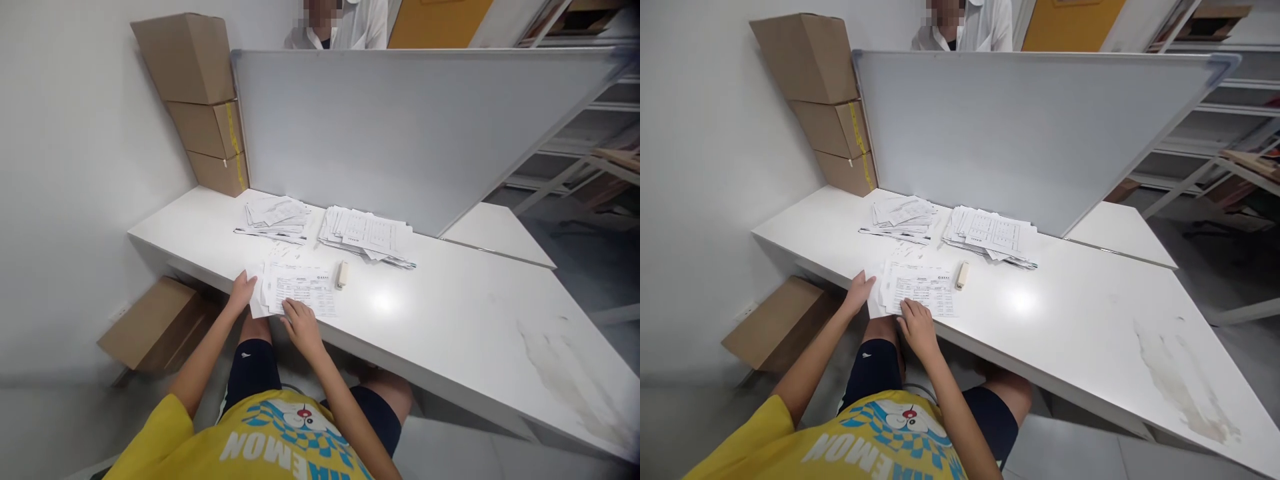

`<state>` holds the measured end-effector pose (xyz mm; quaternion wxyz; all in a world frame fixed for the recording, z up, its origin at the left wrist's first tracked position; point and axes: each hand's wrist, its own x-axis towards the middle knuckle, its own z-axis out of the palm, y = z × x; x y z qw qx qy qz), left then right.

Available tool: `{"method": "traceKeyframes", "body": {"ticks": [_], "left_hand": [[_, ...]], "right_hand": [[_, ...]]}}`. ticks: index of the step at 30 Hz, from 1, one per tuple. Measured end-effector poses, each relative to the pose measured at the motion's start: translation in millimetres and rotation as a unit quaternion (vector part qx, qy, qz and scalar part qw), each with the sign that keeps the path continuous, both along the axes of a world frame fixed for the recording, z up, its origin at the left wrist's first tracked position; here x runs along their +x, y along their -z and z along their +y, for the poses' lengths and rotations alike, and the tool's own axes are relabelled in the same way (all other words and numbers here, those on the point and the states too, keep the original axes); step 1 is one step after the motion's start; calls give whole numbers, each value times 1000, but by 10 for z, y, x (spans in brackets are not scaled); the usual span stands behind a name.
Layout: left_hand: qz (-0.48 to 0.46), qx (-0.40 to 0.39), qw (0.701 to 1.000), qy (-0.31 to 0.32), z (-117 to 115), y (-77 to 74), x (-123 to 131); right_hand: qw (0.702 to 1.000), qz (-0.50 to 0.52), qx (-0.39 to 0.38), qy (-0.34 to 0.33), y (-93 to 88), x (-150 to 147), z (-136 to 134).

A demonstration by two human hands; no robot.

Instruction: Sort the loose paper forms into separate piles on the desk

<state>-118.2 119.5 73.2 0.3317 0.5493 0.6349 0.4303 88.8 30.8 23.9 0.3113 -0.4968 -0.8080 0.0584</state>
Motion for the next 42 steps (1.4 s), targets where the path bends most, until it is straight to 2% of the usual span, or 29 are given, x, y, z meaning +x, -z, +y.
{"method": "traceKeyframes", "body": {"ticks": [3, 6, 8, 10, 12, 14, 16, 18, 21, 25, 28, 31, 34, 39, 42], "left_hand": [[121, -15, 992, -40, 262, -121, -141], [211, -33, 977, -20, 491, -241, -251], [304, -21, 952, -17, 560, -277, -249], [376, 18, 926, -6, 545, -253, -171], [418, 48, 906, 34, 468, -176, -27], [439, 39, 894, 79, 374, -72, 155], [436, 2, 894, 100, 308, 26, 338], [413, -28, 903, 116, 292, 92, 482], [364, -22, 919, 152, 353, 123, 577], [297, 6, 931, 213, 501, 94, 534], [246, 13, 945, 215, 578, 64, 471], [156, 8, 964, 215, 566, 36, 419], [35, 4, 967, 253, 464, 1, 388], [-144, 26, 969, 198, 287, -63, 439], [-223, -32, 955, 193, 222, -93, 517]], "right_hand": [[1000, -3, 26, 16, 27, 110, -2], [997, -3, 77, 28, 75, 356, -9], [994, 0, 95, 56, 117, 557, -20], [991, 1, 91, 101, 156, 731, -47], [987, -12, 77, 137, 183, 836, -87], [986, -36, 64, 151, 188, 866, -129], [986, -64, 52, 144, 174, 849, -159], [987, -81, 44, 132, 149, 826, -173], [989, -84, 36, 114, 116, 823, -176], [992, -76, 32, 95, 103, 856, -180], [993, -71, 29, 86, 110, 871, -184], [994, -67, 25, 79, 113, 880, -186], [995, -66, 24, 75, 106, 888, -192], [996, -54, 8, 72, 80, 890, -202], [998, 5, -18, 66, 37, 875, -194]]}}
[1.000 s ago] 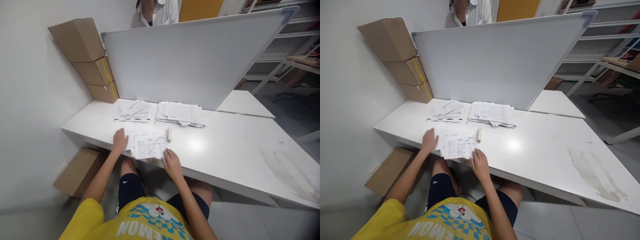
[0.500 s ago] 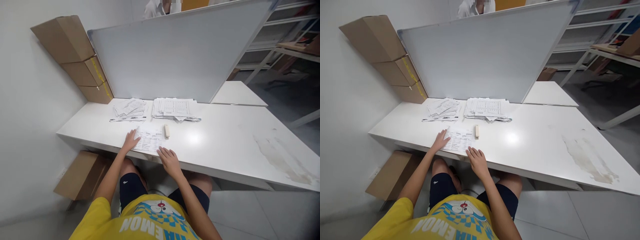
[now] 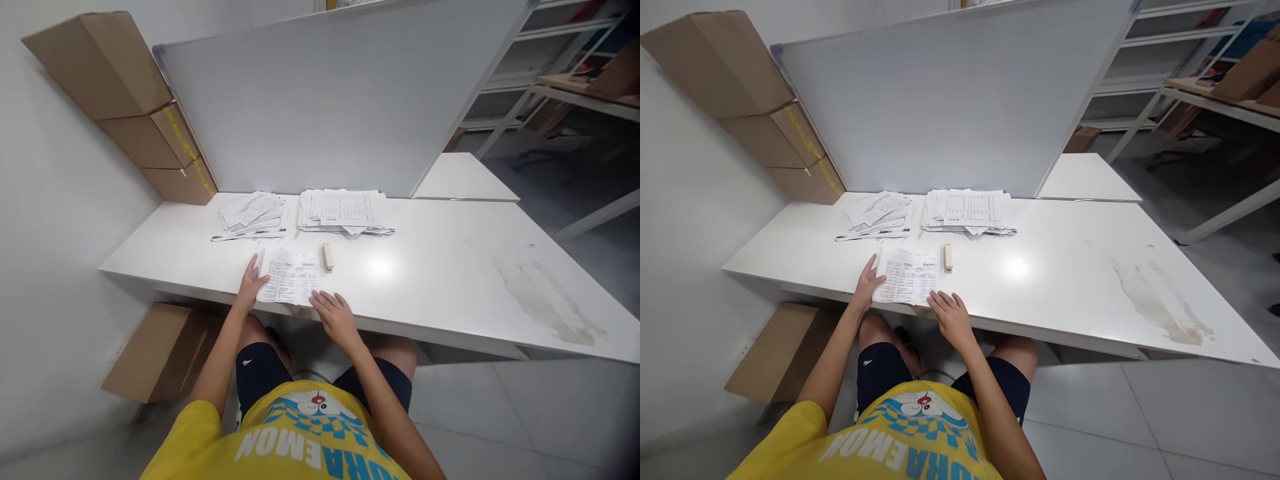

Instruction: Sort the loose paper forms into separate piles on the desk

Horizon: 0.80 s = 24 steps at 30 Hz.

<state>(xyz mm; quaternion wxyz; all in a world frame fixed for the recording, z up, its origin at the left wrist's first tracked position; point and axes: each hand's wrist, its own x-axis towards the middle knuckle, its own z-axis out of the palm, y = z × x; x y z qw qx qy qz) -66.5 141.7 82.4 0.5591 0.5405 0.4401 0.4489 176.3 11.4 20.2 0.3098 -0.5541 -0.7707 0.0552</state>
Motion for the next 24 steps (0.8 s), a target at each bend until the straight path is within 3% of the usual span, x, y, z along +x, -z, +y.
{"method": "traceKeyframes", "body": {"ticks": [3, 7, 10, 12, 14, 21, 24], "left_hand": [[-30, -47, 998, 2, -78, -29, 61], [-48, -64, 997, -9, -238, -70, 43], [-22, -92, 995, 10, -380, -95, -24], [-7, -110, 994, 27, -468, -102, -52], [6, -122, 992, 34, -538, -99, -46], [92, -134, 986, 20, -628, 9, 111], [115, -105, 988, 18, -637, 14, 165]], "right_hand": [[985, 170, -28, 2, -84, 7, -7], [884, 441, -108, 109, -224, 173, -120], [826, 486, -244, 145, -305, 390, -296], [802, 467, -355, 114, -337, 486, -424], [780, 465, -412, 76, -351, 486, -523], [698, 636, -305, 121, -317, 51, -512], [712, 639, -259, 133, -352, 62, -464]]}}
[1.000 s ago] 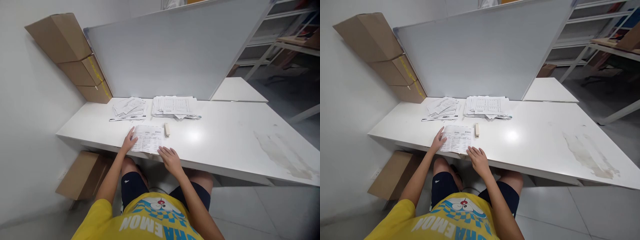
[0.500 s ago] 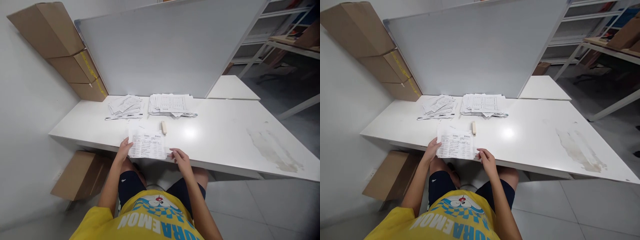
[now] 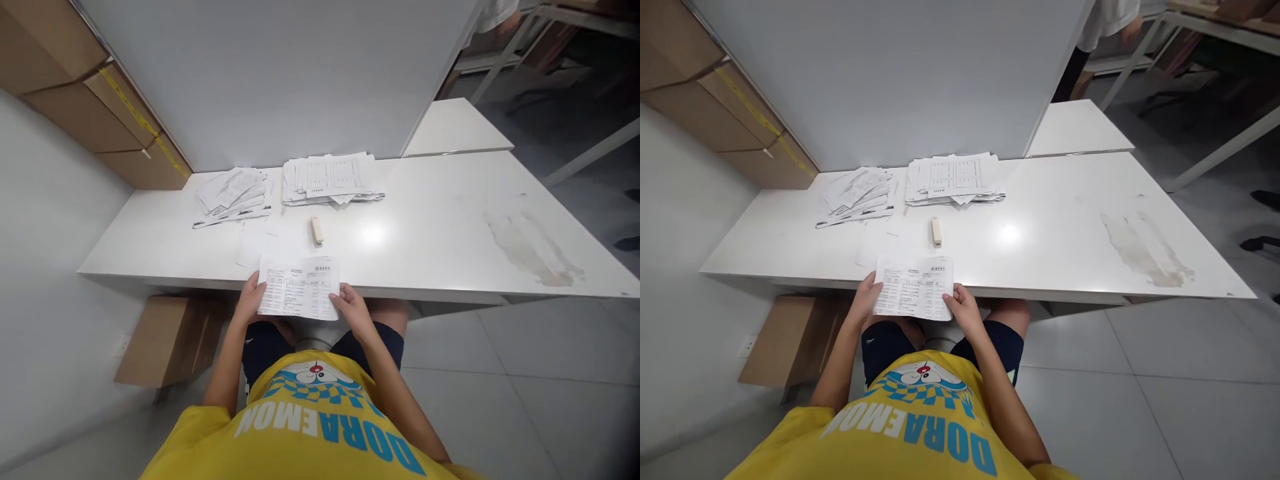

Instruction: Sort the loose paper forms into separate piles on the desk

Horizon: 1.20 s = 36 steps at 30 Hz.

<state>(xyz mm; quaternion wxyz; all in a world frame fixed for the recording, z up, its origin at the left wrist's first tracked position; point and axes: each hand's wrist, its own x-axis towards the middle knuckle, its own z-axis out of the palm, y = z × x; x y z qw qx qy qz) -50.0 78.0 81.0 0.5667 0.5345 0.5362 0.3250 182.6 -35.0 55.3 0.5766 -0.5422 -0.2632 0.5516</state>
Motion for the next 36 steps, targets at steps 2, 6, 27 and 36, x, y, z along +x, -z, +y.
{"method": "traceKeyframes", "body": {"ticks": [2, 6, 27, 36], "left_hand": [[22, 30, 999, 18, 5, -37, 55], [205, 105, 971, 58, 59, -165, 270], [414, 354, 825, 148, 568, 143, 978], [457, 366, 797, 148, 565, 153, 1073]], "right_hand": [[999, -30, -4, 13, -35, 121, 42], [996, -75, -33, 46, -84, 474, 203], [976, -192, -79, 71, -90, 1147, 439], [974, -199, -81, 78, -83, 1143, 470]]}}
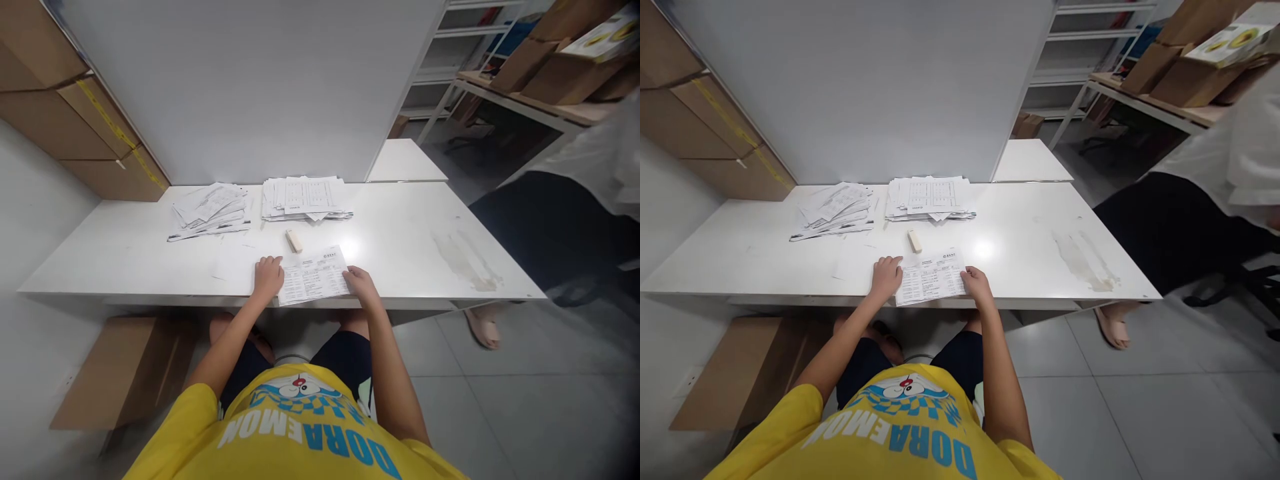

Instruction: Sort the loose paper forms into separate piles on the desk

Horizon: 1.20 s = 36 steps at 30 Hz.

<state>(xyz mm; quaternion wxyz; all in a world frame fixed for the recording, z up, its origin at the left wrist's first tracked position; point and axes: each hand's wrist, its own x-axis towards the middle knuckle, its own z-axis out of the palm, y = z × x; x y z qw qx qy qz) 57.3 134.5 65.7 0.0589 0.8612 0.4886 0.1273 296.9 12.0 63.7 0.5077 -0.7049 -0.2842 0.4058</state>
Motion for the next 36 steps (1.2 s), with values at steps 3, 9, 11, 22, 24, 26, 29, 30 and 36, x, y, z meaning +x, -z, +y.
{"method": "traceKeyframes", "body": {"ticks": [3, 9, 11, 22, 24, 26, 29, 30, 36], "left_hand": [[3, 0, 1000, -4, -17, -32, 4], [8, 1, 1000, -7, -21, -66, -12], [11, 2, 1000, -5, -5, -68, -12], [6, 66, 994, 83, 104, -211, 285], [12, 44, 990, 136, 141, -188, 350], [10, 21, 986, 165, 183, -149, 385], [-8, 17, 985, 169, 235, -91, 375], [-13, 17, 985, 171, 247, -73, 360], [-56, 17, 980, 191, 254, 46, 277]], "right_hand": [[1000, 2, -12, -5, 7, 23, 29], [1000, -12, -25, -10, 22, 47, 63], [1000, -22, -18, -8, 25, 57, 87], [996, -85, -3, 9, 77, 116, 244], [995, -97, -1, 9, 81, 99, 229], [994, -105, 1, 8, 83, 83, 213], [994, -112, 2, 6, 96, 69, 193], [993, -116, 2, 7, 104, 68, 187], [991, -133, 7, 7, 156, 66, 145]]}}
